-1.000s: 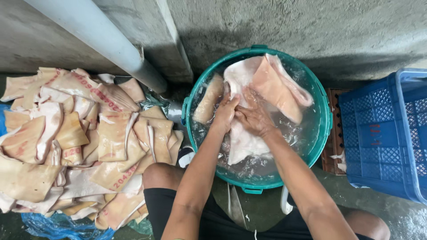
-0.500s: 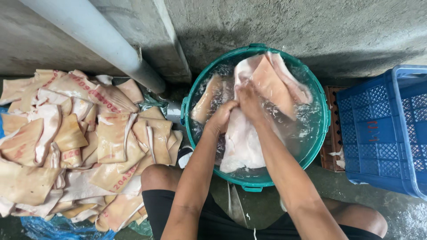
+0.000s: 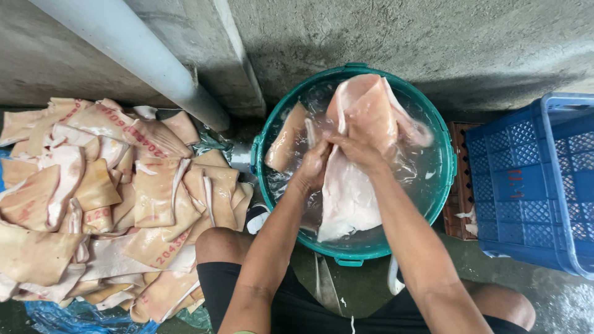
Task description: The person washes flat, beige, flexible sheets by hand in a green bucket of water. They repeatedly submerge, rub, and rinse each sheet, then place the cleaned items into a blue plastic basket beside the bucket.
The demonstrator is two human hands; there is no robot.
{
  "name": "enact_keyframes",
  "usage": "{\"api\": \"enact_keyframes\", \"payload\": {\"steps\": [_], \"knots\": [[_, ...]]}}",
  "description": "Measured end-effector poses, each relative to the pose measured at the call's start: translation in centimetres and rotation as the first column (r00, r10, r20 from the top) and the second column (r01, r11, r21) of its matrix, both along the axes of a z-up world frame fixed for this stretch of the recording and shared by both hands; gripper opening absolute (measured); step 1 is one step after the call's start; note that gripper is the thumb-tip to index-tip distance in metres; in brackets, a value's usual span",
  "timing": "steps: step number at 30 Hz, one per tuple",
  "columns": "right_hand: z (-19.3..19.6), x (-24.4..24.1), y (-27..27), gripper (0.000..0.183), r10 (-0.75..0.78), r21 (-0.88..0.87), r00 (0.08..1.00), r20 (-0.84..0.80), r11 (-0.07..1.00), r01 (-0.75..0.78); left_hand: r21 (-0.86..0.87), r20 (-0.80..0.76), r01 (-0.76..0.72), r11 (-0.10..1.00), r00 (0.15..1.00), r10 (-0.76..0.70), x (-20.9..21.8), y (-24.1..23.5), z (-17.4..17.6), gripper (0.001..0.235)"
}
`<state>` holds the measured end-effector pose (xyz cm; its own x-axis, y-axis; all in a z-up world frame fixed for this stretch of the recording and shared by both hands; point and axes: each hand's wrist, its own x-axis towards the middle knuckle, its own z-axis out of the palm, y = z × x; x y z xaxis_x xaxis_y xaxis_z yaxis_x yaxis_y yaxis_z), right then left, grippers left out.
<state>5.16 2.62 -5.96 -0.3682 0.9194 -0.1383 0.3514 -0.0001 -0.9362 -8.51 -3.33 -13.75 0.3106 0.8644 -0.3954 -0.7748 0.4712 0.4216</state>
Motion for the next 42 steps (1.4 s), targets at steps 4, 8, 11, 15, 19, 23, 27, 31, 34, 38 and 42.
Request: {"api": "enact_keyframes", "payload": {"steps": [4,8,11,15,19,23,27,31,34,38,42], "knots": [[2.6,1.8,0.1,0.044,-0.045,-0.188,0.999,-0.004,0.981,0.044,0.235,-0.227,0.054,0.971,0.974,0.000,0.8,0.2,-0.5,0.056],[2.9,2.7,-1.2,0.034,-0.091,-0.033,0.985,-0.146,0.996,0.087,0.228,-0.168,-0.134,0.965,0.970,0.174,1.8,0.0,1.3,0.065],[1.5,3.7,-2.3,0.037,-0.214,-0.131,0.851,-0.480,0.976,0.172,-0.011,0.039,-0.102,0.995,0.994,0.103,1.2,-0.2,3.6,0.069],[-0.2,5.4,-1.9,0.044,-0.472,0.009,0.877,0.092,0.881,0.473,0.027,-0.060,-0.179,0.984,0.982,0.180,0.3,-0.2,5.9,0.061],[-2.2,6.3,-2.9,0.064,-0.333,0.189,0.847,0.414,0.942,0.277,0.192,-0.468,-0.175,0.966,0.849,0.247,0.1,-0.2,4.8,0.042],[-4.3,4.2,-3.7,0.091,-0.331,0.546,0.827,0.454,0.837,0.035,0.259,-0.540,-0.103,0.961,0.809,0.232,-0.6,-0.2,2.5,0.040],[-3.8,3.6,-2.3,0.071,-0.147,0.215,0.860,0.488,0.976,0.045,0.305,-0.579,0.068,0.950,0.805,0.128,-2.2,-0.2,1.5,0.050],[-0.5,5.6,-0.8,0.053,0.038,0.011,0.780,0.624,0.998,-0.058,0.082,-0.785,-0.002,0.997,0.616,0.065,-2.8,-0.4,2.6,0.062],[2.0,7.1,0.7,0.037,-0.089,0.028,0.821,0.564,0.996,0.089,-0.080,-0.749,-0.019,0.997,0.661,-0.047,-3.0,-0.1,4.5,0.060],[1.4,6.2,1.1,0.055,-0.275,0.072,0.960,0.059,0.960,0.270,-0.117,-0.723,0.205,0.972,0.653,-0.225,-2.3,-0.8,5.4,0.057],[-1.1,3.6,-0.5,0.083,-0.169,0.316,0.968,-0.183,0.923,0.221,0.068,-0.682,0.158,0.985,0.728,-0.070,-0.8,0.1,4.2,0.042]]}}
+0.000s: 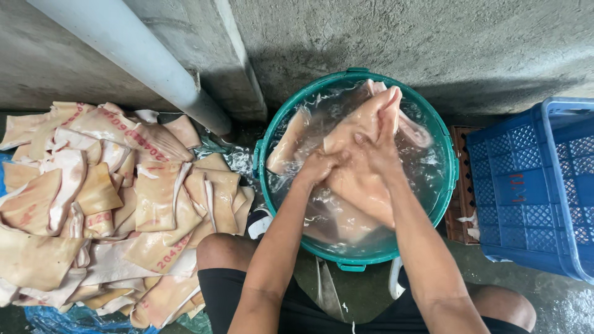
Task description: The person washes flat, beige, flexible sheets by hand in a green bucket of water. They repeatedly submerge, rub, and rinse each sheet, then place the cleaned items into a blue plastic basket beside the bucket.
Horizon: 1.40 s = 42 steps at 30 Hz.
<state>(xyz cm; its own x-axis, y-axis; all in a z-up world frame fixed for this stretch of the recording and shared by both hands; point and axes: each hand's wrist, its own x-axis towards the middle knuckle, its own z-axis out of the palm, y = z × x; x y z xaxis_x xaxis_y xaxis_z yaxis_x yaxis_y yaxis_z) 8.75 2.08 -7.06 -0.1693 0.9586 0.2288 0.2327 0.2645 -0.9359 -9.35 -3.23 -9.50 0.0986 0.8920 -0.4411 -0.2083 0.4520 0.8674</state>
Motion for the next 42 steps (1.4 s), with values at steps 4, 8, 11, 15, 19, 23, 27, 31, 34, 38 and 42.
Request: {"api": "enact_keyframes", "payload": {"steps": [4,8,11,15,19,23,27,31,34,38,42], "knots": [[-0.5,-0.3,-1.8,0.061,-0.039,-0.321,0.946,0.322,0.936,0.147,0.228,-0.156,-0.203,0.952,0.958,0.242,1.0,0.2,-1.9,0.030],[1.5,-0.2,-1.5,0.056,-0.255,-0.668,0.939,-0.232,0.743,0.037,0.191,0.046,-0.207,0.960,0.978,0.202,0.5,0.4,-1.8,0.029],[4.2,0.2,-1.4,0.062,-0.072,-0.450,0.948,-0.309,0.890,-0.078,0.224,-0.113,-0.103,0.969,0.985,0.131,0.0,0.0,0.1,0.031],[9.4,1.9,-1.8,0.056,0.031,-0.358,0.808,0.588,0.906,0.225,0.758,-0.398,0.023,0.652,0.808,0.435,0.0,-0.9,4.3,0.030],[15.7,2.8,-2.5,0.052,-0.196,-0.095,0.854,0.482,0.957,0.273,0.756,-0.060,-0.135,0.640,0.960,0.274,1.0,-1.3,10.2,0.030],[21.0,4.7,-3.1,0.050,-0.172,0.298,0.943,0.286,0.951,0.083,0.785,0.118,-0.258,0.563,0.955,0.272,2.0,-1.3,15.5,0.023],[20.5,4.4,-3.0,0.064,0.165,0.257,0.952,-0.259,0.962,-0.097,0.735,0.139,-0.339,0.588,0.923,0.359,2.8,-1.1,17.7,0.017],[15.4,1.8,-1.6,0.067,0.119,0.031,0.866,-0.486,0.992,-0.119,0.546,0.385,-0.545,0.636,0.838,0.388,3.7,0.4,17.1,0.023],[12.6,1.3,-1.0,0.062,0.101,0.091,0.878,-0.468,0.994,-0.065,0.597,0.312,-0.535,0.598,0.841,0.442,3.0,0.4,16.5,0.024],[12.8,1.0,0.9,0.059,0.115,0.115,0.908,-0.404,0.991,-0.074,0.676,0.084,-0.461,0.575,0.823,0.562,1.0,-0.5,16.8,0.025],[14.2,-3.2,5.7,0.062,0.130,0.022,0.953,-0.273,0.991,-0.129,0.650,0.104,-0.576,0.495,0.714,0.693,-2.4,0.7,17.4,0.039]]}}
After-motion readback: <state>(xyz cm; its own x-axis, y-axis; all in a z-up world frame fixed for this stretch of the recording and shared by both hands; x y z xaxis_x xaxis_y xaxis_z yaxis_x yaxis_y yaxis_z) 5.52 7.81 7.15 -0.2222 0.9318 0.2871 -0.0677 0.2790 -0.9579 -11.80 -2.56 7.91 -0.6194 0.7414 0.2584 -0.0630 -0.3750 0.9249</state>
